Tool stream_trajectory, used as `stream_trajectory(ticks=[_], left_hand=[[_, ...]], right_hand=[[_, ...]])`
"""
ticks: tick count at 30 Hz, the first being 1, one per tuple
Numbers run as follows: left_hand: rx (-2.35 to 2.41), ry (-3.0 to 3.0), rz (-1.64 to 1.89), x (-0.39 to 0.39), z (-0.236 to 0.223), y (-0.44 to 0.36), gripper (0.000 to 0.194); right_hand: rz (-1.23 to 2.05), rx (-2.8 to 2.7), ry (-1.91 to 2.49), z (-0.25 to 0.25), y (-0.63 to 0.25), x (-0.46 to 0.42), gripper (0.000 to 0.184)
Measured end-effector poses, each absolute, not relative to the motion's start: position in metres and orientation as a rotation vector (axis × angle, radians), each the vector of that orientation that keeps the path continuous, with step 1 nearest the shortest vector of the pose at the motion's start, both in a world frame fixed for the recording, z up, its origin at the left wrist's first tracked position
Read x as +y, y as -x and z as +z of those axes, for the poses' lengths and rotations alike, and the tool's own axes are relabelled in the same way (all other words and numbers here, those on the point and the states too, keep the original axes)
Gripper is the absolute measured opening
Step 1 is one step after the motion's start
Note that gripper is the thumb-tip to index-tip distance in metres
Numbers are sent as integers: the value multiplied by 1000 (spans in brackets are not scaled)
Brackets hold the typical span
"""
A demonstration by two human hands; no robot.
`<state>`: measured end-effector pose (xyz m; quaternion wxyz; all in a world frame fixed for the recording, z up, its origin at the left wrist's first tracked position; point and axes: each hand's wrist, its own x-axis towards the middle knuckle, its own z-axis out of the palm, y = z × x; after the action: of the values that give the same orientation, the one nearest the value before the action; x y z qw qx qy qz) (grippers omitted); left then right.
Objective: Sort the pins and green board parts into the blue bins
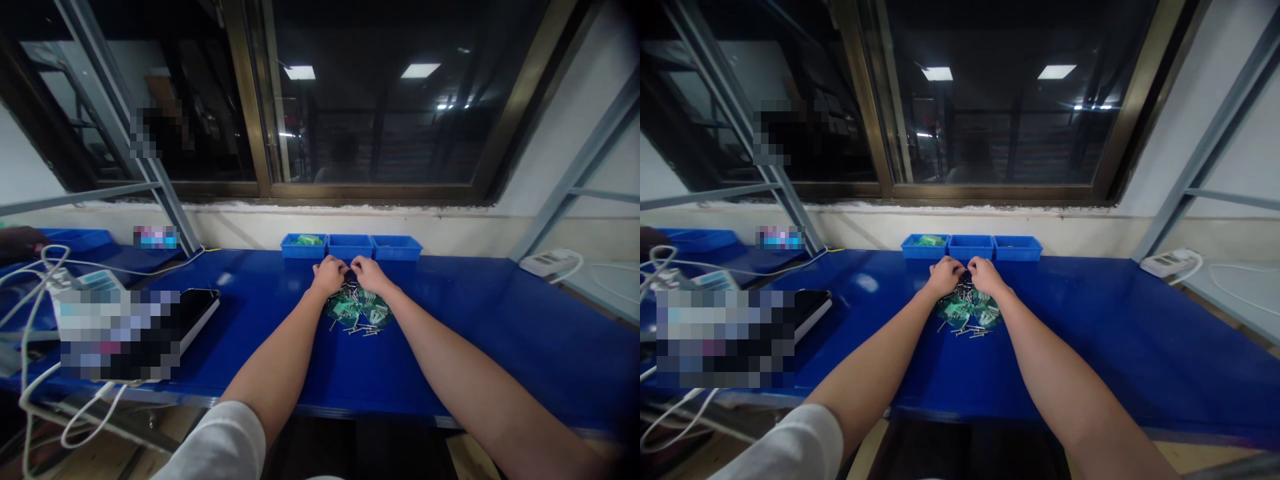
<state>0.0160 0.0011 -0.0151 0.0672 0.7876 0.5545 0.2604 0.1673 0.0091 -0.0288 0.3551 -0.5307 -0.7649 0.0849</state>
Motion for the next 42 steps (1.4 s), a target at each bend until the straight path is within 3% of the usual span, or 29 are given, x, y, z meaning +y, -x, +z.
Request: stream_trajectory(ticks=[4, 9, 15, 23, 30, 34, 42], left_hand=[[1704, -2359, 816, 0, -13, -17, 29], [1665, -2356, 829, -1, -12, -18, 38], [1588, -2377, 964, -2, -11, -18, 29], [1630, -2350, 928, -4, -8, -19, 33], [1648, -2277, 899, -4, -7, -18, 34], [1673, -2270, 846, -4, -7, -18, 31], [1702, -2243, 779, -3, -9, -17, 30]], right_hand=[[455, -1817, 1188, -27, -167, 7, 14], [511, -1733, 1155, -25, -170, 10, 9], [593, -1685, 1126, -24, -170, 9, 10], [831, -1434, 1001, -15, -171, 5, 21], [416, -1348, 1180, -8, -193, 8, 24], [141, -1320, 1460, -6, -208, 12, 38], [189, -1325, 1729, -13, -223, 20, 69]])
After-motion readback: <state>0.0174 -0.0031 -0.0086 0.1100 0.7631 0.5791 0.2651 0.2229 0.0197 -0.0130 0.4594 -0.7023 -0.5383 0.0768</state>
